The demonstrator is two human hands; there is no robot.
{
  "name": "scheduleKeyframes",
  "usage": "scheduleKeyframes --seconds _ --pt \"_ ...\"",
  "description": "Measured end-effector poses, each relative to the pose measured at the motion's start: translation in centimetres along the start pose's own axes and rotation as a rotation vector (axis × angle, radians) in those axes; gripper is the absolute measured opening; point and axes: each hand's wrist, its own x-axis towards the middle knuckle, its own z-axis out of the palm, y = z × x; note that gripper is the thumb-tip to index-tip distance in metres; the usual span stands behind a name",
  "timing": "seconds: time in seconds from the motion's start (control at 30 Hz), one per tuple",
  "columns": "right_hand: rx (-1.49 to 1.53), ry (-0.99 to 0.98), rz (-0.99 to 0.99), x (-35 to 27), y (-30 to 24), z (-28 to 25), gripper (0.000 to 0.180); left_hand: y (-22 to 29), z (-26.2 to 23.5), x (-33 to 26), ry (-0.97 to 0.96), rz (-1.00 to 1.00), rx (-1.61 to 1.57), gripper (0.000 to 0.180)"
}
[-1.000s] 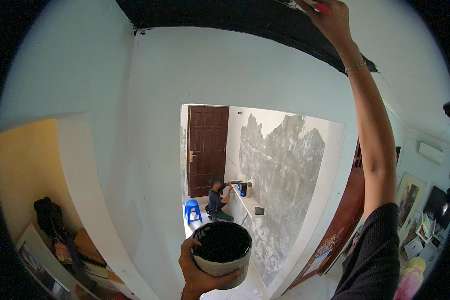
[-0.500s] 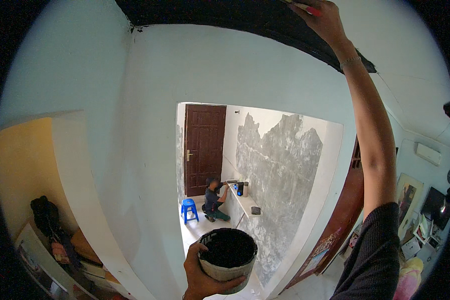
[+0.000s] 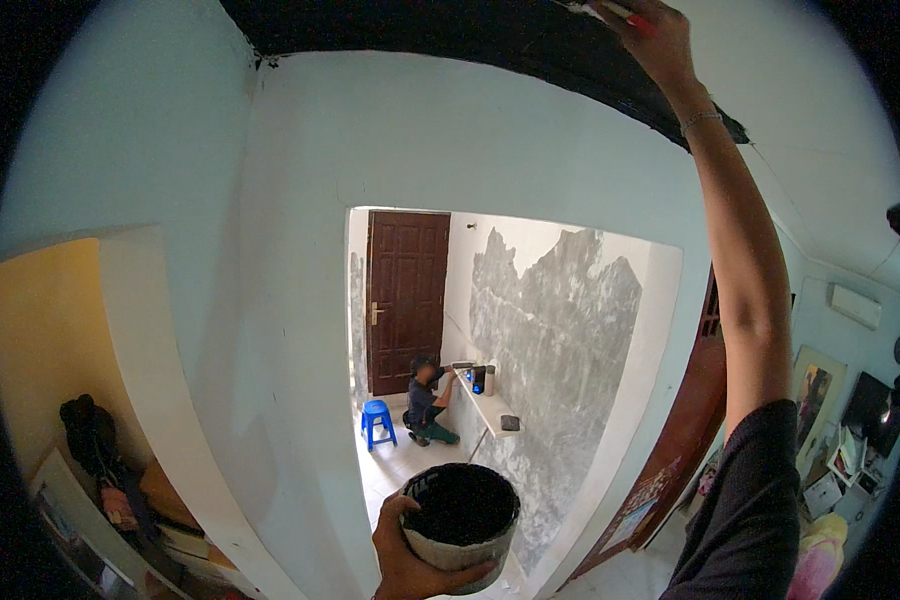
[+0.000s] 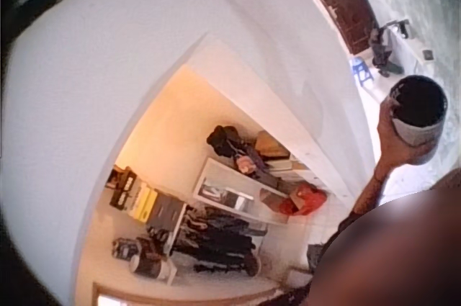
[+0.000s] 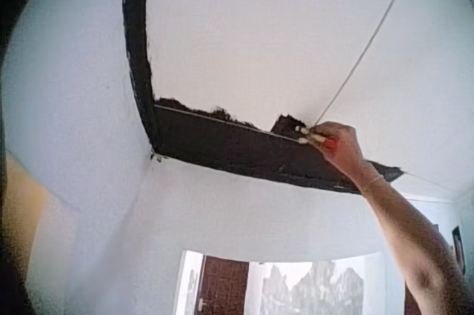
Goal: The person paints a white ceiling black using a paintbrush and a paint can. They repeatedly dip the brush into the can and apply black paint to the ceiling in long strokes, gradually covering more area.
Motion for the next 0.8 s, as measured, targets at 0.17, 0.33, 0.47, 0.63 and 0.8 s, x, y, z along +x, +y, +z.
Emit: scheduleKeyframes --seconds 0.17,0.33,0.47,0.63,0.8 --pt "-0.032 -0.052 0.074 0.4 0.3 -0.1 0.019 -1.5 -0.4 -0.6 0.0 -0.04 -0.017 0.117" --pt "0.01 -0.037 -0.046 0.3 0.3 0.6 0.017 -1.8 0.0 -1.0 0.007 -0.06 -0.041 0.117" --pt "-0.044 0.058 0.016 -0.8 0.9 0.7 0.016 -1.9 0.1 -1.2 0.03 -0.079 -0.061 0.117" --pt "-0.005 -0.071 -0.019 -1.3 1.3 0.4 0.016 -2.2 0.2 -1.3 0.014 -0.038 0.021 0.119" --pt "-0.009 0.017 -0.053 -0.9 0.9 0.7 0.015 -2.3 0.7 -1.3 0.01 -0.037 0.044 0.119"
